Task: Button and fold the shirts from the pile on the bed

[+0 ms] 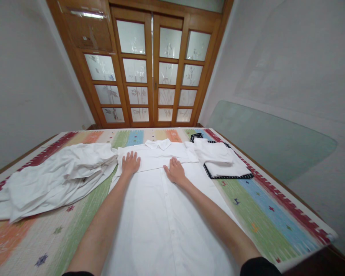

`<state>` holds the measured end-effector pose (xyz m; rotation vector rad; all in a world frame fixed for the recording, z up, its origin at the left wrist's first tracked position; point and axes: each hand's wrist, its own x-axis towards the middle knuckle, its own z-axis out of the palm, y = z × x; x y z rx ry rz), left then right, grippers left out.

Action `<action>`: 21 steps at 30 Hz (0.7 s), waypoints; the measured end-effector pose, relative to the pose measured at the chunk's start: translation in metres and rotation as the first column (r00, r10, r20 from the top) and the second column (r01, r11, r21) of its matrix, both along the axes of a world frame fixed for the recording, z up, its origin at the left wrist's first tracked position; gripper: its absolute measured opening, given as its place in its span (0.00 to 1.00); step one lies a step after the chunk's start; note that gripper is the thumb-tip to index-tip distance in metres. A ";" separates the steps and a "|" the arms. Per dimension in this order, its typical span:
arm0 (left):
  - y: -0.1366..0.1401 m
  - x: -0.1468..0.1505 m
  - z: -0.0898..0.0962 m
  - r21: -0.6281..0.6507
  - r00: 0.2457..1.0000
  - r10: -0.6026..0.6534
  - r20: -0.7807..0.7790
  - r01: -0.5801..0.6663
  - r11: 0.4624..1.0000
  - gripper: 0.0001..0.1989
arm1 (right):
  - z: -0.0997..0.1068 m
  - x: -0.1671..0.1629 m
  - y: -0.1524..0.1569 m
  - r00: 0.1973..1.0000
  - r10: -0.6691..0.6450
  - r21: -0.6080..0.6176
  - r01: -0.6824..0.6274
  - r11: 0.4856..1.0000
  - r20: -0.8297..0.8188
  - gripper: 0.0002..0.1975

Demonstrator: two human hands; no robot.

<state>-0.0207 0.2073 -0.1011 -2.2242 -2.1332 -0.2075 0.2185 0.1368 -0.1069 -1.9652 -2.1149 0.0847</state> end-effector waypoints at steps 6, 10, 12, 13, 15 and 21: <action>0.000 0.000 -0.001 0.016 1.000 -0.007 0.003 0.007 1.000 0.29 | 0.003 0.021 -0.011 0.986 -0.155 -0.005 0.156 0.988 0.067 0.37; -0.001 0.001 0.000 0.010 1.000 -0.002 0.022 0.002 1.000 0.29 | 0.013 0.029 -0.012 0.972 -0.179 0.049 0.174 0.984 0.152 0.32; -0.001 0.001 0.000 0.018 1.000 -0.005 0.030 0.004 1.000 0.29 | 0.021 0.038 -0.004 0.974 -0.151 0.073 0.141 0.987 0.169 0.27; -0.001 0.001 0.000 0.021 0.999 -0.006 0.032 0.005 1.000 0.28 | 0.024 0.045 0.003 0.976 -0.135 0.094 0.120 0.988 0.169 0.25; -0.001 0.001 0.000 0.023 0.999 -0.005 0.034 0.004 1.000 0.28 | 0.027 0.062 0.019 0.982 -0.096 0.164 0.069 0.984 0.164 0.19; 0.000 0.001 0.000 0.008 0.999 0.012 0.041 -0.012 1.000 0.28 | 0.011 0.109 0.067 0.976 0.162 0.035 -0.168 0.985 0.143 0.30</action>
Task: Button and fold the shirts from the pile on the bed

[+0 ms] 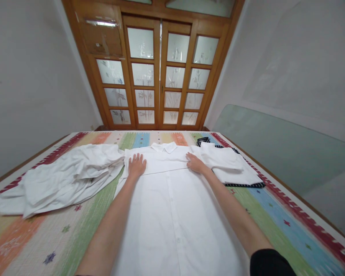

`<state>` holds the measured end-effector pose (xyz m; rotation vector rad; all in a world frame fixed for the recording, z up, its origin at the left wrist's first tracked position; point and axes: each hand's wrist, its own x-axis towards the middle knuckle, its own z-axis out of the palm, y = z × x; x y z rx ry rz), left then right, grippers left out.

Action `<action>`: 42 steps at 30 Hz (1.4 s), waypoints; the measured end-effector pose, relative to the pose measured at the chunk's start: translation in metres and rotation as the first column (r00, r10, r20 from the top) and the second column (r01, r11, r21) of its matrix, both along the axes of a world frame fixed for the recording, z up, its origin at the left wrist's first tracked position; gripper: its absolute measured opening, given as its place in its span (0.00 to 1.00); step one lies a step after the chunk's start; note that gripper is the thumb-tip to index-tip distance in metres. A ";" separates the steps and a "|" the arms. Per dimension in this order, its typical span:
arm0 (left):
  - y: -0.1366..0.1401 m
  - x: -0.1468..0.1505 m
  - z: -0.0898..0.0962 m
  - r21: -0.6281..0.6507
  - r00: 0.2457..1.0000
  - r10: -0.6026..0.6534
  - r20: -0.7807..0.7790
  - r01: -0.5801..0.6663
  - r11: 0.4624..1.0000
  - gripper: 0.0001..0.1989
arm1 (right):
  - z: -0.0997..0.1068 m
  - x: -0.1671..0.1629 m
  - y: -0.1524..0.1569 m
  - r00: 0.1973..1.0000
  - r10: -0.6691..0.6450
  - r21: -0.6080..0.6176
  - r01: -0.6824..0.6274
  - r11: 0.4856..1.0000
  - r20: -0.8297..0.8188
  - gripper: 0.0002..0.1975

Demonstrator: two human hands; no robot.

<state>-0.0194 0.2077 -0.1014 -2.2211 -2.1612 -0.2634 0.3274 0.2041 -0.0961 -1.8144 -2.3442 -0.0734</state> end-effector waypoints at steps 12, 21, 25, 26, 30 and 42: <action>0.003 0.001 -0.004 0.021 1.000 0.006 0.007 -0.006 1.000 0.28 | -0.015 -0.020 0.005 0.968 0.165 -0.105 -0.187 0.977 -0.189 0.37; 0.008 -0.008 0.002 -0.040 1.000 -0.012 0.001 0.012 0.999 0.27 | -0.016 -0.003 -0.016 0.957 0.216 -0.051 -0.230 0.972 -0.191 0.25; 0.013 -0.010 0.004 -0.039 1.000 0.005 0.007 -0.005 0.999 0.27 | -0.014 0.009 -0.029 0.957 0.191 -0.024 -0.201 0.979 -0.217 0.23; 0.013 -0.009 0.004 -0.033 1.000 0.014 0.007 -0.014 0.999 0.27 | -0.013 0.009 -0.031 0.957 0.175 -0.024 -0.185 0.982 -0.230 0.22; 0.016 0.012 0.004 -0.014 0.999 0.015 0.029 -0.015 1.000 0.26 | -0.010 -0.002 -0.031 0.956 0.074 -0.027 -0.085 0.996 -0.283 0.20; 0.025 0.124 0.001 0.101 0.750 -0.652 0.113 0.644 0.758 0.27 | -0.011 -0.041 -0.027 0.928 -0.310 0.051 0.326 0.944 -0.205 0.16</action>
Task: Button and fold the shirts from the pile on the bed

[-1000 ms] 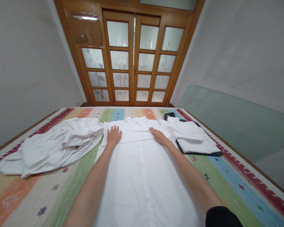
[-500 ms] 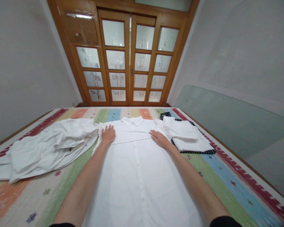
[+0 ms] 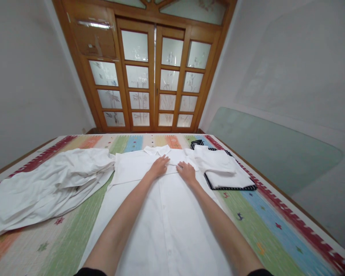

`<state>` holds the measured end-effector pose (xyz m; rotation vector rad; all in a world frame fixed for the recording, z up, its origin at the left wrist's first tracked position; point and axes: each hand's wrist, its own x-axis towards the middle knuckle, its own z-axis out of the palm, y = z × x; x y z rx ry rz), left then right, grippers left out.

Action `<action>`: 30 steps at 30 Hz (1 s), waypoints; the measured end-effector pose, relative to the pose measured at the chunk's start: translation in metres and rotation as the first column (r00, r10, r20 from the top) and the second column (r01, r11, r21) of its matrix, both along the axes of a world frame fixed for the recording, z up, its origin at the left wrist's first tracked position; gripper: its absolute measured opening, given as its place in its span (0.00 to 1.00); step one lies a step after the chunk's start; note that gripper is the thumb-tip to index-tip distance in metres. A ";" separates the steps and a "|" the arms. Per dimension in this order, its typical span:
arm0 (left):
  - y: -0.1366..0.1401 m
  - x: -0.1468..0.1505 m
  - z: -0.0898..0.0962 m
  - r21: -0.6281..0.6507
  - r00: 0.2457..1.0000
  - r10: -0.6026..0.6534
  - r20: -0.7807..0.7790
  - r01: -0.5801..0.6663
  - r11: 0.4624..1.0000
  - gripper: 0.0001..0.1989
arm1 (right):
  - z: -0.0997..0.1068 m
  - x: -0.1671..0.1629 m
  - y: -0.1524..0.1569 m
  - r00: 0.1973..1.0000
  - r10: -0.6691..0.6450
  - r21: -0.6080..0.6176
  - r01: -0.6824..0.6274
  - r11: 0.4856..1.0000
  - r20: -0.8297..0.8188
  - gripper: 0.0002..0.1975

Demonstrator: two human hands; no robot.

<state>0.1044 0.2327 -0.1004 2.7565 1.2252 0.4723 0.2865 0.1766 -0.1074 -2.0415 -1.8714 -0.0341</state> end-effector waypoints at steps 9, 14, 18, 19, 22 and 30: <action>-0.007 0.004 -0.011 -0.057 1.000 -0.025 -0.014 0.024 0.998 0.25 | -0.001 0.006 0.005 0.955 0.283 0.002 -0.284 0.959 -0.091 0.28; -0.013 -0.013 -0.007 -0.045 0.995 0.080 -0.053 -0.082 0.996 0.23 | 0.002 0.007 0.003 0.940 0.326 -0.016 -0.329 0.944 -0.103 0.29; -0.013 -0.040 -0.005 -0.068 0.977 0.174 -0.123 -0.184 0.981 0.26 | 0.002 0.006 0.001 0.963 0.252 -0.022 -0.256 0.967 -0.097 0.25; -0.013 -0.048 -0.005 -0.074 0.971 0.195 -0.139 -0.207 0.976 0.26 | 0.002 0.006 0.001 0.968 0.231 -0.018 -0.234 0.972 -0.097 0.24; -0.012 -0.073 -0.003 -0.081 0.946 0.268 -0.180 -0.286 0.955 0.27 | 0.003 0.004 0.000 0.981 0.166 0.000 -0.167 0.986 -0.100 0.19; -0.013 -0.112 0.004 -0.089 0.816 0.520 -0.252 -0.555 0.827 0.28 | 0.002 0.003 -0.003 0.992 0.126 0.019 -0.125 0.992 -0.016 0.15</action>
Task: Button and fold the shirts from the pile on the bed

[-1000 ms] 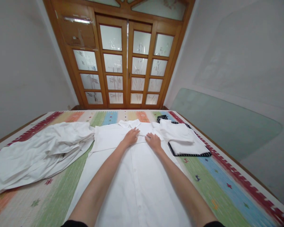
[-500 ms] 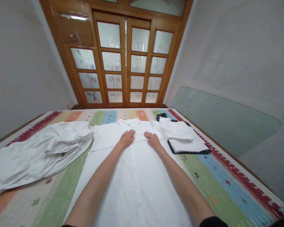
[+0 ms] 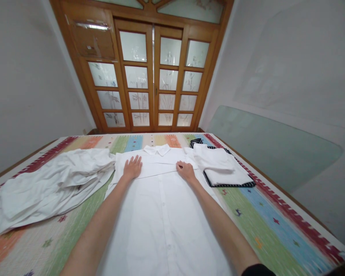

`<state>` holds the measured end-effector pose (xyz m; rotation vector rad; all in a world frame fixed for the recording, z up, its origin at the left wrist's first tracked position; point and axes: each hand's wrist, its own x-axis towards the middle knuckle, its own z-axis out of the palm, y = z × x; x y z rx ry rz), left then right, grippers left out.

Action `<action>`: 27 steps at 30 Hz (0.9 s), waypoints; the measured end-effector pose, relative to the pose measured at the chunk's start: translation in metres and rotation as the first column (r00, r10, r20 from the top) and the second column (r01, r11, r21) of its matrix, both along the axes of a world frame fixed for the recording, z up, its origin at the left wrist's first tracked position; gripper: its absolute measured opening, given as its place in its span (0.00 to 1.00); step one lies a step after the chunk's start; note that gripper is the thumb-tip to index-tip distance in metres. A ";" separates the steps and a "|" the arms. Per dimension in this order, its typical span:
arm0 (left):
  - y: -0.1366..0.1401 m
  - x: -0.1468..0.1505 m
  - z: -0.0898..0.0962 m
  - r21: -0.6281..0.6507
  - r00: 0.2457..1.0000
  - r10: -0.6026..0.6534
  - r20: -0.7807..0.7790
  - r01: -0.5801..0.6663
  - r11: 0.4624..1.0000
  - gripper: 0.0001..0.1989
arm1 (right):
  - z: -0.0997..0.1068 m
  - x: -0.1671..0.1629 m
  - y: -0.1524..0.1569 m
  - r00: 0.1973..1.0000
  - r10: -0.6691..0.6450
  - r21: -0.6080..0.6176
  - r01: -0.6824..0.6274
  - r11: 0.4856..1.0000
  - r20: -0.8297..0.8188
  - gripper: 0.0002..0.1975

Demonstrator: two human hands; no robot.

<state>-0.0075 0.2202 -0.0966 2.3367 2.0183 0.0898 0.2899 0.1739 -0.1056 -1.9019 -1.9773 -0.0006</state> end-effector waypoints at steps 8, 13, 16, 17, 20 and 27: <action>0.009 -0.033 -0.003 0.042 0.989 0.146 -0.020 -0.145 0.989 0.32 | -0.006 0.001 0.002 0.985 0.089 0.019 -0.093 0.995 0.149 0.22; 0.018 -0.060 -0.006 0.033 0.995 0.095 0.018 -0.095 0.995 0.31 | -0.005 0.004 -0.003 0.979 0.086 -0.050 -0.077 0.996 0.187 0.25; 0.023 -0.081 -0.009 0.033 0.990 -0.023 0.136 0.019 0.999 0.29 | -0.003 0.005 -0.006 0.978 0.086 -0.079 -0.072 0.994 0.192 0.25; 0.024 -0.089 -0.010 0.044 0.979 -0.049 0.196 0.041 0.998 0.28 | -0.002 0.006 -0.006 0.977 0.088 -0.088 -0.072 0.994 0.193 0.26; 0.027 -0.118 -0.012 0.082 0.945 -0.052 0.324 0.027 0.996 0.26 | 0.000 0.006 -0.006 0.978 0.087 -0.109 -0.067 0.992 0.190 0.26; 0.024 -0.169 -0.011 0.074 0.913 0.173 0.369 -0.215 0.974 0.28 | -0.001 0.005 -0.005 0.981 0.085 -0.125 -0.064 0.990 0.173 0.25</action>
